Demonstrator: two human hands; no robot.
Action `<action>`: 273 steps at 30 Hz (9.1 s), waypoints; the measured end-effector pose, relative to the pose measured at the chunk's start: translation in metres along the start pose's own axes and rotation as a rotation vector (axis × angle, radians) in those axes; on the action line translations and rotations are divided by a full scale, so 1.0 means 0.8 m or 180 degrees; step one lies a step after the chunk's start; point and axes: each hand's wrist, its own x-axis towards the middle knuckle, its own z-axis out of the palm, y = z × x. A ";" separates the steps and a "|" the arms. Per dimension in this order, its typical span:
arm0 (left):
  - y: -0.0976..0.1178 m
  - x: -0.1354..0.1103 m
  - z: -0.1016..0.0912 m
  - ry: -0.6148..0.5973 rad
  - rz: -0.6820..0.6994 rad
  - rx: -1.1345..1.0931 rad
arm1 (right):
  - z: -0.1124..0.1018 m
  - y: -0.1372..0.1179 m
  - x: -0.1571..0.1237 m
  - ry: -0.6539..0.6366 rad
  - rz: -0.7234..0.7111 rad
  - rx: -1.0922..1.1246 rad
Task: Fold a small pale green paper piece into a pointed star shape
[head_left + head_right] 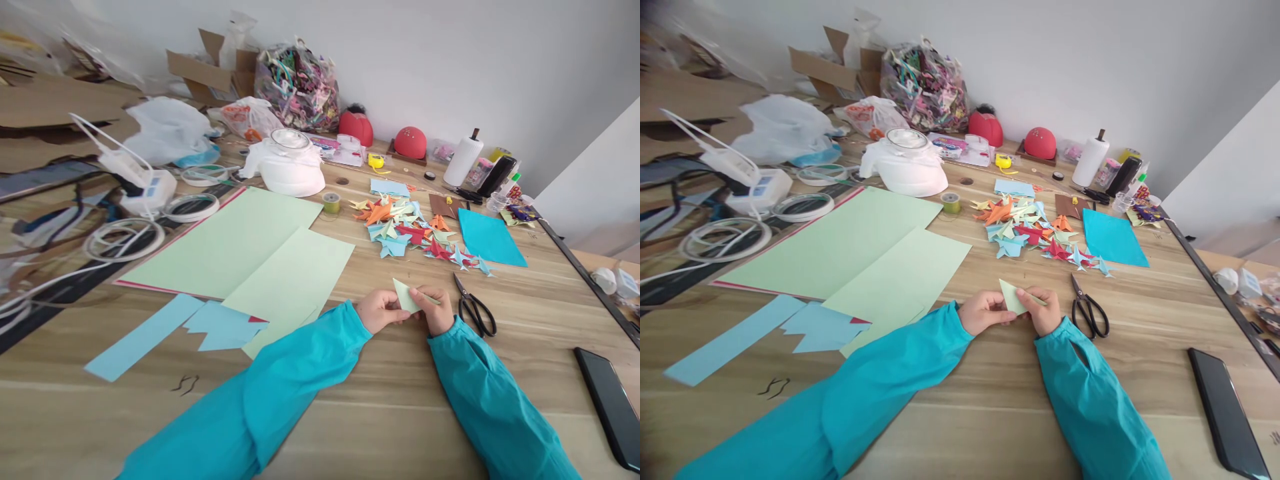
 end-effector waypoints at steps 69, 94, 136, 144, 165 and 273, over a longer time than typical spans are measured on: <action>0.000 0.006 -0.005 0.0860 0.0204 -0.0573 | 0.002 0.006 0.004 -0.0170 -0.0095 -0.0020; -0.002 0.008 -0.003 0.0888 0.0180 -0.0587 | 0.000 0.009 0.005 -0.0219 -0.0025 0.0061; 0.003 0.003 0.004 0.0860 -0.0075 -0.0293 | 0.003 0.009 0.006 -0.0024 -0.0020 -0.0037; 0.003 0.004 0.004 0.0922 -0.0134 -0.0516 | 0.003 0.009 0.009 0.0173 0.0164 0.0206; 0.003 0.003 0.002 0.0701 -0.0120 -0.0475 | 0.002 0.008 0.006 -0.0171 0.0073 0.0134; 0.006 0.001 -0.003 0.0334 0.0703 -0.0539 | -0.001 0.024 0.005 -0.0593 -0.0951 -0.1078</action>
